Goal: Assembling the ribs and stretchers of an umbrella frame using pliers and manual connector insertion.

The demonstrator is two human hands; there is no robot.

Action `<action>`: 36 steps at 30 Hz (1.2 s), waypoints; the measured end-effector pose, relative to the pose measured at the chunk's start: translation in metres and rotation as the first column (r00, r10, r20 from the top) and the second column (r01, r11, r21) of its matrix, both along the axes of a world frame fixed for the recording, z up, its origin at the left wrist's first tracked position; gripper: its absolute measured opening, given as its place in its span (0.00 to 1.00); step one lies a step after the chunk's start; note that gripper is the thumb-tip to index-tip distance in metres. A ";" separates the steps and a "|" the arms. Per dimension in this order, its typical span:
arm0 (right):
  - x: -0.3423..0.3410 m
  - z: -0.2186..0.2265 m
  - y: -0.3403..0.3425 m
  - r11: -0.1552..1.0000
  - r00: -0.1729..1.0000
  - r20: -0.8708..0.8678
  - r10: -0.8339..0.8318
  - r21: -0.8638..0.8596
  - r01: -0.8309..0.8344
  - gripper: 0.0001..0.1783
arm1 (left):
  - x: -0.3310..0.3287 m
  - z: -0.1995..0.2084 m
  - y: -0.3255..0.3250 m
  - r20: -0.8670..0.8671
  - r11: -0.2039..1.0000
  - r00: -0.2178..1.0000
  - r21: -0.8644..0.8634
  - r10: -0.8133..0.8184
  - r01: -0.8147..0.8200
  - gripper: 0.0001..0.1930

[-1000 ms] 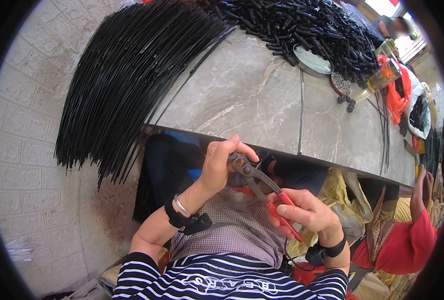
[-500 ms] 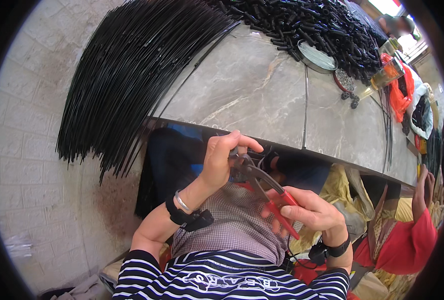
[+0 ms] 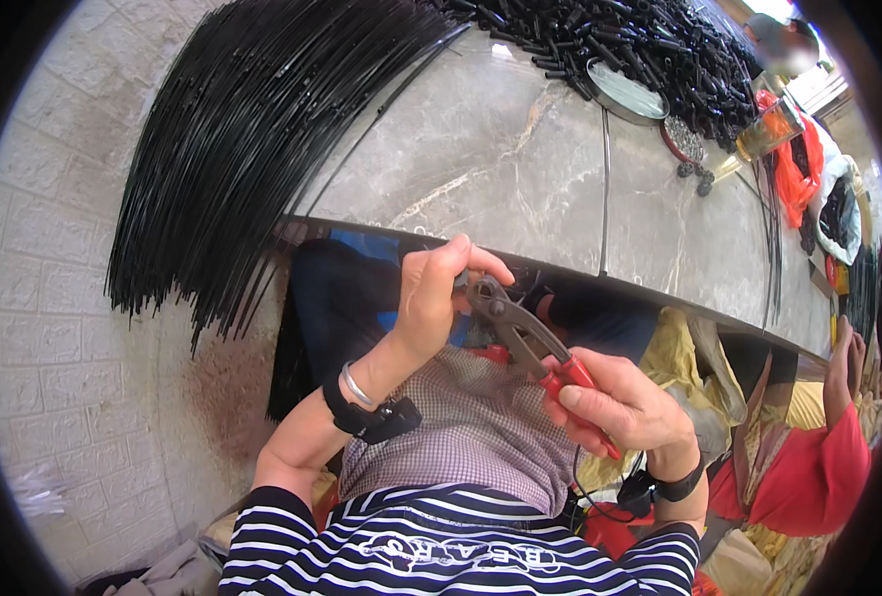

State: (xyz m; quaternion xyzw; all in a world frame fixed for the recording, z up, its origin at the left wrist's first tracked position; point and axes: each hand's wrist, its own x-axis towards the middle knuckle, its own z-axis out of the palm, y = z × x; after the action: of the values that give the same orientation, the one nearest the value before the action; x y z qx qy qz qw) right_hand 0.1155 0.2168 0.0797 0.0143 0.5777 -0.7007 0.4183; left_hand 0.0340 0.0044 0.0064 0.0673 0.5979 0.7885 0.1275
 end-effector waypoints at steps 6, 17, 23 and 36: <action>-0.004 0.001 -0.012 0.922 0.910 -0.373 0.180 0.387 -0.024 0.08 | -0.009 -0.004 0.003 -0.084 0.995 0.995 -0.068 0.062 -0.068 0.29; -0.035 -0.011 0.044 0.360 0.508 -0.773 0.379 0.629 0.689 0.24 | -0.016 0.006 -0.007 -0.092 0.984 0.991 0.142 -0.099 0.111 0.29; -0.042 -0.037 0.065 0.048 0.466 -0.633 0.618 0.623 0.781 0.29 | 0.004 0.011 0.006 -0.293 0.963 0.939 0.139 -0.182 0.230 0.27; 0.019 0.061 -0.007 0.779 0.270 -0.962 -0.031 0.146 0.610 0.01 | 0.040 0.086 -0.010 -0.799 0.966 0.554 -0.255 -0.233 0.040 0.53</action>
State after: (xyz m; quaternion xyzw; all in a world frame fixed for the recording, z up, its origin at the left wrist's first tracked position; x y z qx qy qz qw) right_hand 0.1345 0.2101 0.1406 -0.1558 0.8488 -0.4781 -0.1633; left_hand 0.0740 -0.0054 0.0921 0.4593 0.6595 0.5868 -0.0983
